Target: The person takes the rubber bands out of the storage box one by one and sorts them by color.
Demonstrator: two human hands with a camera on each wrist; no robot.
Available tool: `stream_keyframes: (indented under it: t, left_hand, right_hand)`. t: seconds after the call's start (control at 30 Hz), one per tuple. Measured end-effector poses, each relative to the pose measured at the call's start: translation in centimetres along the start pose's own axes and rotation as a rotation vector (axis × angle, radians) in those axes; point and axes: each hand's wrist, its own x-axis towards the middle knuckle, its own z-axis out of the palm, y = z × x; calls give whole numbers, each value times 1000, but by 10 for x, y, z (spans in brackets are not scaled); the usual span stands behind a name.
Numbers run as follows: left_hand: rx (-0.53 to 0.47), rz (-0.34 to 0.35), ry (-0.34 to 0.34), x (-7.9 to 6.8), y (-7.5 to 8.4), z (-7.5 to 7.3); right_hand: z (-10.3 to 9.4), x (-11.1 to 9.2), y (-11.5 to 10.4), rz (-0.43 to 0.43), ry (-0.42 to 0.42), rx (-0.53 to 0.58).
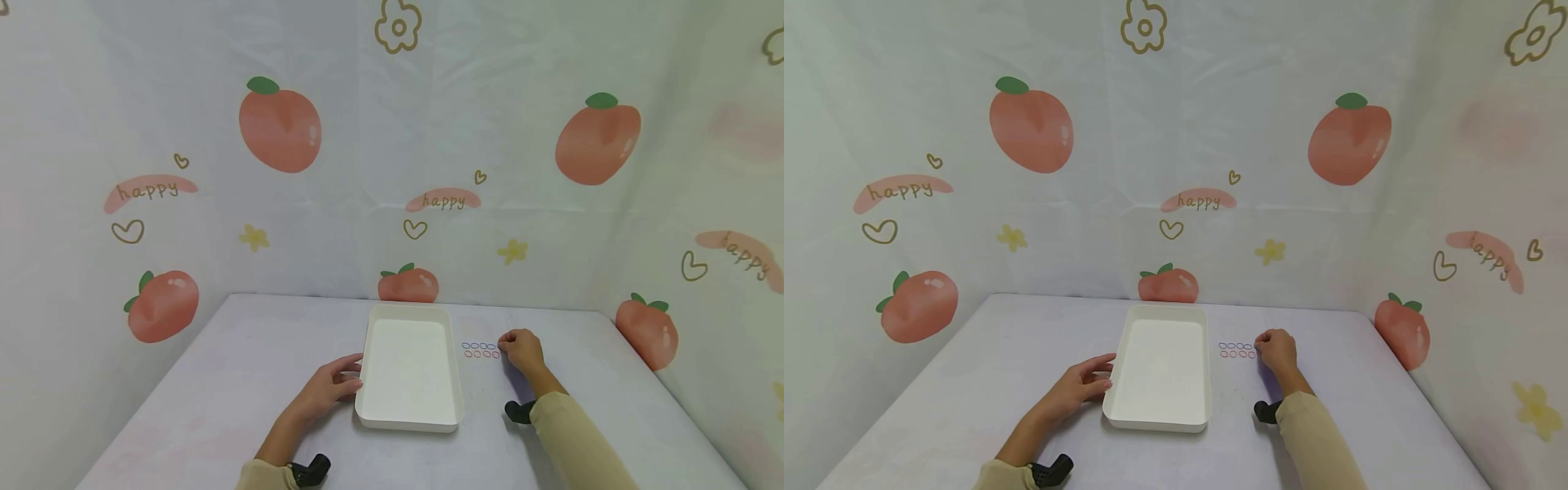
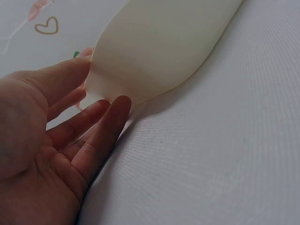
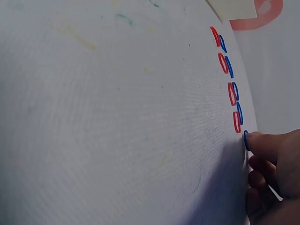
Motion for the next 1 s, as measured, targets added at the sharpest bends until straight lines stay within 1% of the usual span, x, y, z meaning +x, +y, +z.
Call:
stream_keyframes:
  t: [0.3,0.47,0.6,0.67,0.8,0.9,1.0]
  left_hand:
    - [12,-3,2,1,1,2]
    - [17,-2,8,2,1,2]
    - [36,-2,13,2,3,0]
    - [35,-2,8,1,3,-1]
    - [-28,-7,-6,1,4,-5]
    - [-90,-18,-12,0,4,-8]
    - [-87,-28,7,-1,4,-13]
  right_hand:
    - [-1,-1,1,20,-6,-11]
    - [-4,-2,1,60,-19,24]
    - [-7,-3,0,56,-14,44]
    - [-9,-5,1,46,-11,44]
    - [-15,-10,2,11,-11,41]
    - [-22,-17,6,-45,-11,17]
    - [-32,-26,11,-100,-8,-22]
